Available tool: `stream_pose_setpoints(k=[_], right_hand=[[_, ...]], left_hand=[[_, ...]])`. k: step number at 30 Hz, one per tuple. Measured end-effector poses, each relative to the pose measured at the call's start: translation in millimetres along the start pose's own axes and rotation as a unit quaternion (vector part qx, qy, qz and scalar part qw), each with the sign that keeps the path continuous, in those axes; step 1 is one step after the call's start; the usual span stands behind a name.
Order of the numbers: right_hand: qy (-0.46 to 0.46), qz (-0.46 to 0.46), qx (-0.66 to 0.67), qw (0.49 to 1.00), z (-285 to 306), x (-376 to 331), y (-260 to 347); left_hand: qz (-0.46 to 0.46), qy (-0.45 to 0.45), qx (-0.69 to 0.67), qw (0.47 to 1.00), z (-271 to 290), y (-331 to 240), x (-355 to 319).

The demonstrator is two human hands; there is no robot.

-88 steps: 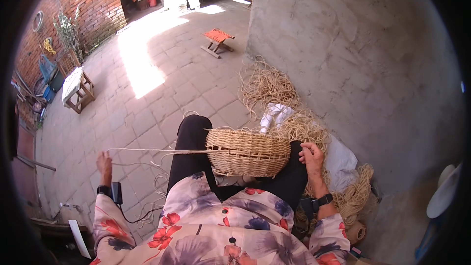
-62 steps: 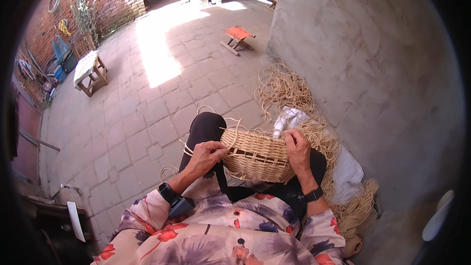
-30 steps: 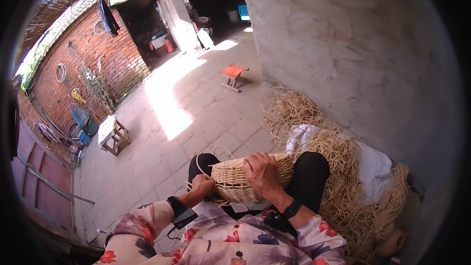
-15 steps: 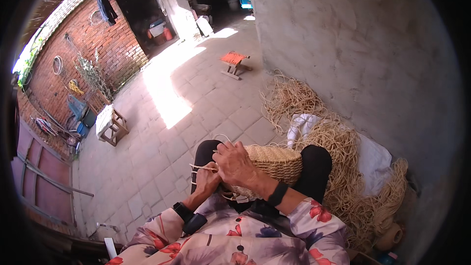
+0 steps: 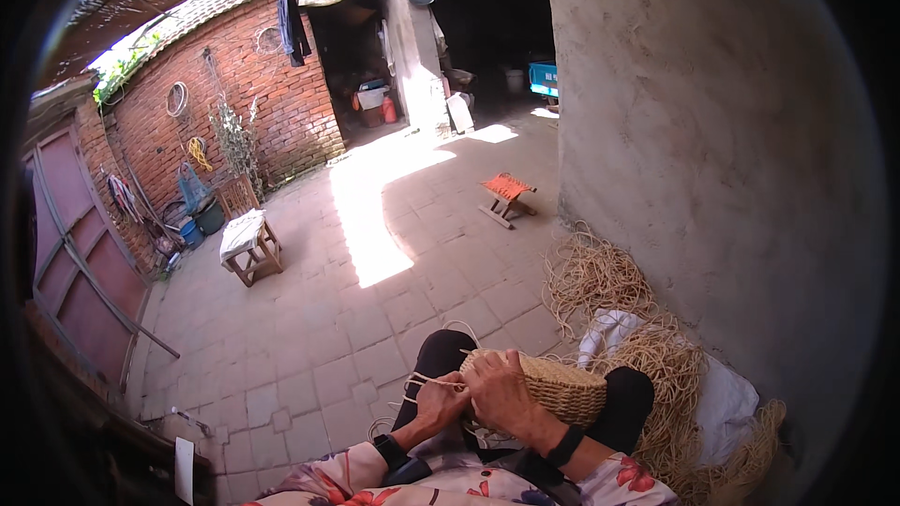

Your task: Weaving a wicker or straw basket by hand.

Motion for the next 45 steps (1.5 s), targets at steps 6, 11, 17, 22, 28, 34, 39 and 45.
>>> stream_pose_setpoints(k=[6, 11, 17, 22, 28, 34, 39, 45], right_hand=[[0.015, -0.071, 0.007, 0.997, -22.4, -1.5, -2.6], [-0.015, -0.064, 0.006, 0.998, -35.6, -4.4, -9.0], [-0.033, -0.021, 0.094, 0.995, -7.0, -7.1, -12.0], [-0.142, -0.166, 0.107, 0.970, 29.4, -61.3, -65.2], [-0.161, -0.134, 0.149, 0.966, 27.3, -77.7, -45.2], [-0.117, -0.122, 0.128, 0.977, 32.1, -59.6, -17.9], [-0.126, -0.089, 0.134, 0.979, 27.5, -58.0, -21.0], [-0.137, -0.089, 0.117, 0.980, 31.0, -59.5, -21.2]], left_hand=[[-0.015, 0.032, 0.050, 0.998, -8.6, 13.7, 3.1], [0.013, 0.060, 0.050, 0.997, -18.7, 26.6, 12.0], [0.024, 0.135, -0.024, 0.990, -8.3, 32.2, 22.0], [0.022, 0.138, -0.022, 0.990, -7.4, 37.5, 26.1], [0.018, 0.134, -0.001, 0.991, 0.7, 33.1, 21.2], [-0.066, 0.045, 0.010, 0.997, 21.6, 44.5, 13.9], [-0.110, -0.012, 0.038, 0.993, 21.8, 29.3, 10.3], [-0.099, -0.071, 0.053, 0.991, 20.6, 19.4, 5.7]])
Point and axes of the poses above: each hand's wrist, its own x-axis towards the middle knuckle, its own z-axis out of the back of the hand, y = z × x, the point moved 4 cm from there along x, towards the middle knuckle, and after that the axes turned 9 degrees about x, right-handed, at the moved point
